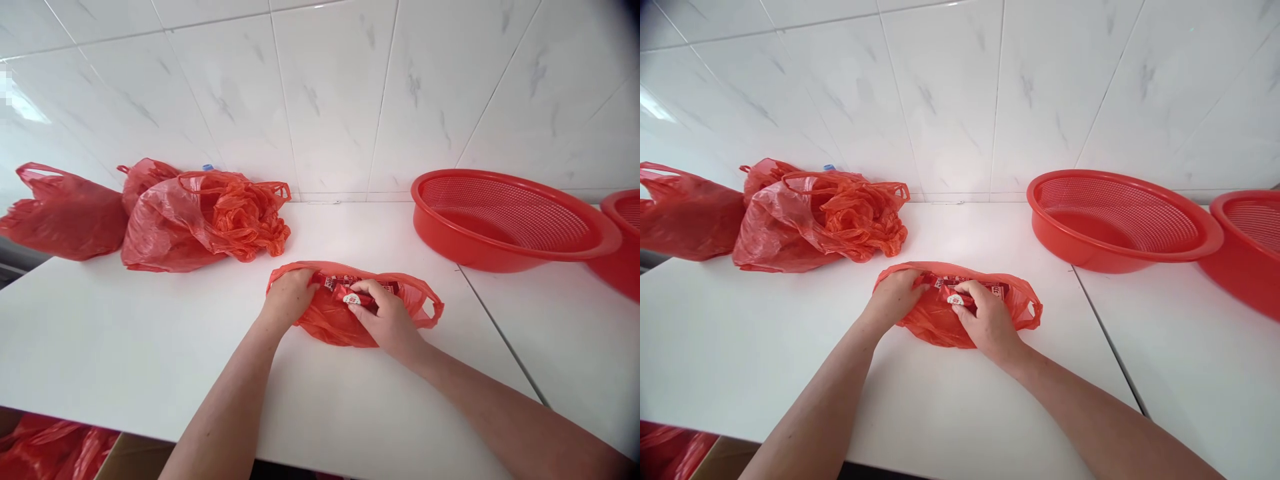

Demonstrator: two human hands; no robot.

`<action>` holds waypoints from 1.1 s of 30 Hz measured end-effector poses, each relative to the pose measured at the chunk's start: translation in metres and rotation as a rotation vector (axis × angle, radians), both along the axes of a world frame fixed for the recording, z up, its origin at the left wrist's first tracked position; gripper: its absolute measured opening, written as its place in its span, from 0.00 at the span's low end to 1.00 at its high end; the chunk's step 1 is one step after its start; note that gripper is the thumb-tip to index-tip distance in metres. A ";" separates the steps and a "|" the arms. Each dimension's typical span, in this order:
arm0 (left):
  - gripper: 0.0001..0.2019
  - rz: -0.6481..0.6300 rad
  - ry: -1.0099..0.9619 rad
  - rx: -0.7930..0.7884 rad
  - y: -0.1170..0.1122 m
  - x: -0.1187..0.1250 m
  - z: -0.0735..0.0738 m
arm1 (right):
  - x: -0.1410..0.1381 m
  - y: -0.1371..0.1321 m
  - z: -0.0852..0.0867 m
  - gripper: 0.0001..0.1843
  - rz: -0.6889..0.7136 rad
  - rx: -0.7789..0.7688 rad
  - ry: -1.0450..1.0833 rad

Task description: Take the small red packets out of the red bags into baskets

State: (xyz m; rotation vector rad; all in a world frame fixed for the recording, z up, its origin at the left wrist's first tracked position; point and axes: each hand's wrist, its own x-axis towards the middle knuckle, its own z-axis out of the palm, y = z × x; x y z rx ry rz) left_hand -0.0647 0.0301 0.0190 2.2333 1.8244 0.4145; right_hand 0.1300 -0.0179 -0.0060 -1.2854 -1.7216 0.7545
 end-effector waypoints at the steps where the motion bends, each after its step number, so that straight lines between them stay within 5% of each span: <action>1: 0.11 -0.008 -0.046 0.045 -0.001 0.003 0.002 | 0.001 0.001 0.002 0.11 -0.007 -0.042 0.025; 13: 0.11 0.012 -0.299 0.169 -0.008 0.014 0.007 | 0.009 0.006 0.009 0.12 -0.004 -0.201 0.104; 18: 0.14 -0.238 -0.682 -0.109 -0.018 0.028 0.007 | 0.008 0.006 0.009 0.12 0.034 -0.178 0.120; 33: 0.06 -0.294 -0.842 -0.297 -0.021 0.035 0.001 | 0.010 0.005 0.011 0.13 0.118 -0.229 0.215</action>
